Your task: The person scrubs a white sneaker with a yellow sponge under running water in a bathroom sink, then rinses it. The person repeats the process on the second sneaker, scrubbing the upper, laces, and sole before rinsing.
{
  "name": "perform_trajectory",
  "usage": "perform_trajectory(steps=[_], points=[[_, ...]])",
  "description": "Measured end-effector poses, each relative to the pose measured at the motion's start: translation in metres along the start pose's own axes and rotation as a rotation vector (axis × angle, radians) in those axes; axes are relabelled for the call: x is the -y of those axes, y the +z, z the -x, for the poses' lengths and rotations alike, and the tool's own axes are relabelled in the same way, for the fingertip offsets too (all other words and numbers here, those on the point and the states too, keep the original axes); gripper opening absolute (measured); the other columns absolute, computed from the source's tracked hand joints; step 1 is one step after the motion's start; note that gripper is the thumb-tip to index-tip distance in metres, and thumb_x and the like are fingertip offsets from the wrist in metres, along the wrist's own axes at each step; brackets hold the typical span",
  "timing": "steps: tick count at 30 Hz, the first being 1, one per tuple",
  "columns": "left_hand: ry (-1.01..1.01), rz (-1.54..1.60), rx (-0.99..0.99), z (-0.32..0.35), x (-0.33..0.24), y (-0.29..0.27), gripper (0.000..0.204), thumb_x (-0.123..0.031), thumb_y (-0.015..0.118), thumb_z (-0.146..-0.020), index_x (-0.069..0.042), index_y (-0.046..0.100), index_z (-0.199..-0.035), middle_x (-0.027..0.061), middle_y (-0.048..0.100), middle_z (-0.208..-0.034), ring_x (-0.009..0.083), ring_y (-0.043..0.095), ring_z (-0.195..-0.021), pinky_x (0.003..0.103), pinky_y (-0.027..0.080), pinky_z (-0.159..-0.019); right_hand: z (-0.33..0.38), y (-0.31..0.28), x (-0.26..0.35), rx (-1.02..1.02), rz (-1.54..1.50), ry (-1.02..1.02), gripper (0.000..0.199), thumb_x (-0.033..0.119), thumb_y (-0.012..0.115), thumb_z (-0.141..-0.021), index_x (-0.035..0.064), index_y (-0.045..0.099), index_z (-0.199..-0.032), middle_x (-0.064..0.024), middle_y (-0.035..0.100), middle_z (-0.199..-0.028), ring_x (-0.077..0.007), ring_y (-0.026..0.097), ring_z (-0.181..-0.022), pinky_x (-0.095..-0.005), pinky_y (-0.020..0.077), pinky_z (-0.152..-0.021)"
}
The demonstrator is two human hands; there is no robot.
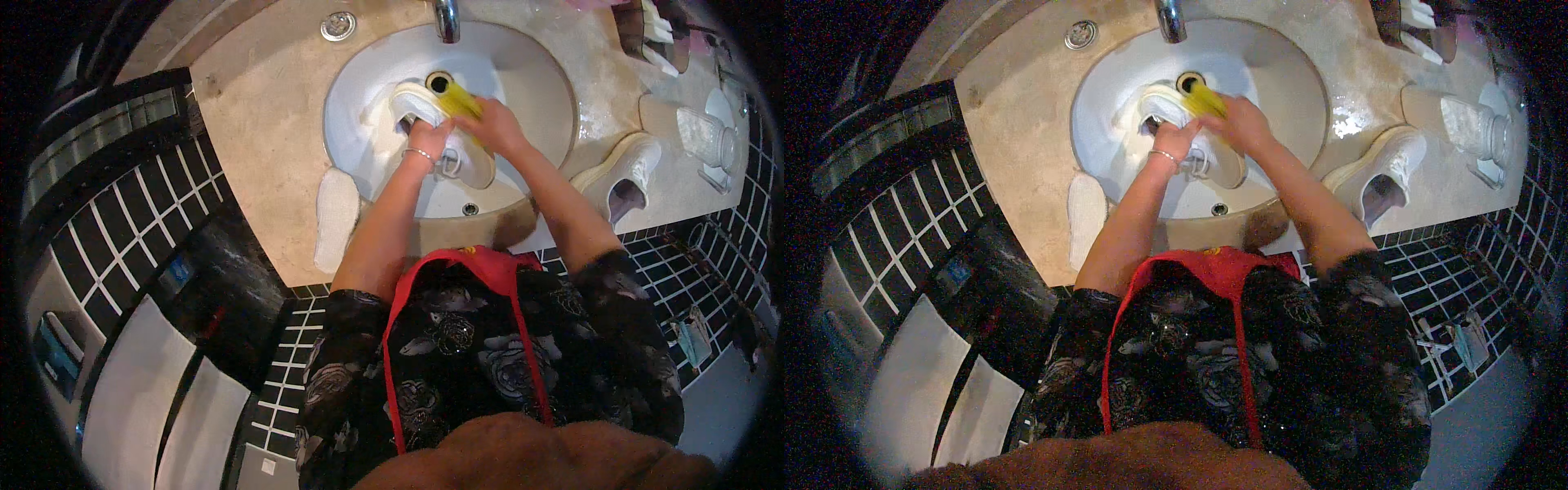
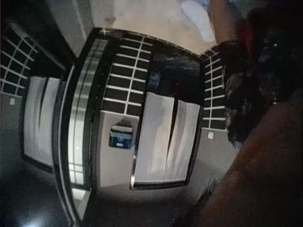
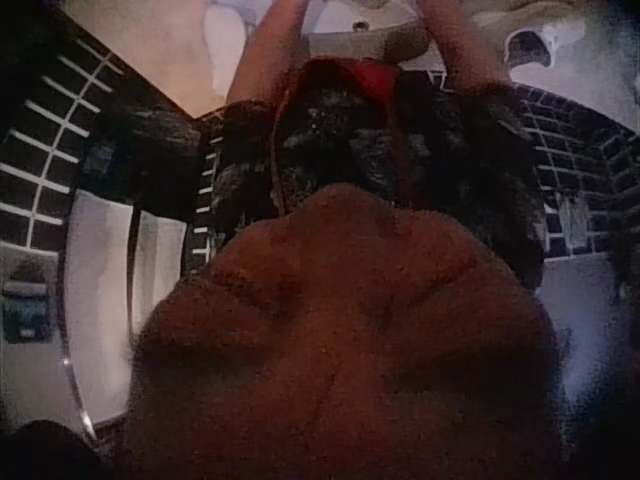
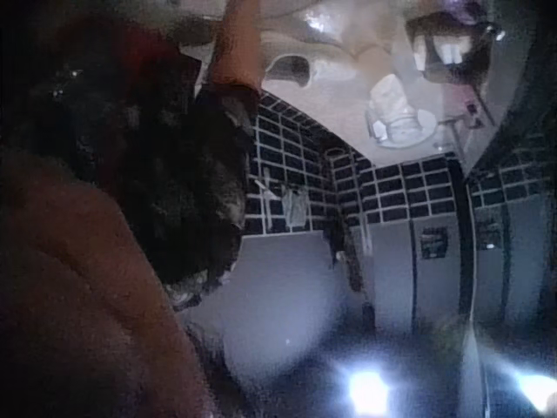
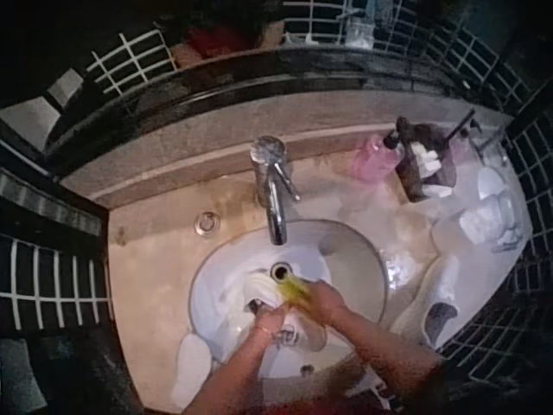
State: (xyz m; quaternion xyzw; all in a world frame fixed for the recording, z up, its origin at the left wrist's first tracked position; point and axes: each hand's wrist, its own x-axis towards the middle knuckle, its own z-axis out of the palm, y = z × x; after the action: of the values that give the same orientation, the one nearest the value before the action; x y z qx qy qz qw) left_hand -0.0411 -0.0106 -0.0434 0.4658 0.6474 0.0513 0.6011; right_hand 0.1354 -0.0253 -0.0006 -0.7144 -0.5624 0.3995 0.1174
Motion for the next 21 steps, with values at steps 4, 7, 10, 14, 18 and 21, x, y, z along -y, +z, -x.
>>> perform_trajectory(steps=[4, 7, 10, 14, 18, 21], points=[[0.088, 0.377, 0.129, -0.008, 0.015, -0.005, 0.035, -0.021, 0.070, -0.090, 0.004, 0.065, -0.113, 0.0090, 0.069, -0.106, 0.0191, 0.065, -0.092, 0.034, 0.052, -0.079, 0.012, -0.010, -0.008, 0.123, -0.117, 0.222, 0.053, 0.049, 0.070, -0.081, 0.0136, 0.066, -0.121, -0.0178, 0.071, -0.099, -0.0344, 0.068, -0.093, -0.0432, 0.0520, -0.083], [0.062, 0.234, 0.170, -0.012, 0.023, -0.007, 0.034, -0.023, 0.069, -0.090, 0.003, 0.066, -0.112, 0.0084, 0.069, -0.104, 0.0189, 0.065, -0.090, 0.033, 0.052, -0.079, -0.033, 0.008, 0.023, 0.041, -0.194, -0.018, 0.051, 0.049, 0.070, -0.082, 0.0096, 0.068, -0.116, -0.0164, 0.071, -0.102, -0.0312, 0.068, -0.093, -0.0400, 0.0517, -0.084], [0.170, 0.223, 0.125, -0.007, 0.026, -0.010, 0.034, -0.028, 0.067, -0.091, 0.002, 0.067, -0.109, 0.0074, 0.070, -0.100, 0.0181, 0.064, -0.087, 0.033, 0.052, -0.078, -0.074, 0.028, 0.048, 0.065, -0.248, -0.126, 0.052, 0.049, 0.068, -0.083, 0.0103, 0.067, -0.117, -0.0187, 0.070, -0.103, -0.0341, 0.067, -0.095, -0.0402, 0.0513, -0.084], [0.090, -0.010, 0.099, -0.004, 0.020, -0.014, 0.035, -0.029, 0.065, -0.093, 0.002, 0.067, -0.110, 0.0085, 0.070, -0.101, 0.0193, 0.065, -0.089, 0.034, 0.052, -0.080, -0.032, 0.014, 0.019, 0.088, 0.009, -0.204, 0.053, 0.048, 0.067, -0.082, 0.0135, 0.065, -0.122, -0.0195, 0.070, -0.103, -0.0350, 0.067, -0.096, -0.0419, 0.0519, -0.085], [0.082, 0.266, 0.196, -0.010, 0.023, -0.008, 0.037, -0.030, 0.063, -0.094, 0.000, 0.066, -0.116, 0.0095, 0.070, -0.103, 0.0204, 0.065, -0.092, 0.034, 0.052, -0.082, 0.028, -0.007, -0.013, 0.061, -0.139, -0.010, 0.054, 0.047, 0.067, -0.082, 0.0137, 0.063, -0.125, -0.0201, 0.069, -0.101, -0.0378, 0.065, -0.095, -0.0442, 0.0523, -0.085], [0.135, 0.200, 0.184, -0.018, 0.033, -0.003, 0.038, -0.029, 0.063, -0.094, 0.001, 0.065, -0.116, 0.0092, 0.070, -0.105, 0.0189, 0.065, -0.092, 0.034, 0.051, -0.082, 0.009, 0.003, 0.003, 0.066, 0.016, 0.041, 0.057, 0.046, 0.068, -0.082, 0.0145, 0.061, -0.129, -0.0200, 0.068, -0.102, -0.0367, 0.065, -0.096, -0.0439, 0.0523, -0.085]])
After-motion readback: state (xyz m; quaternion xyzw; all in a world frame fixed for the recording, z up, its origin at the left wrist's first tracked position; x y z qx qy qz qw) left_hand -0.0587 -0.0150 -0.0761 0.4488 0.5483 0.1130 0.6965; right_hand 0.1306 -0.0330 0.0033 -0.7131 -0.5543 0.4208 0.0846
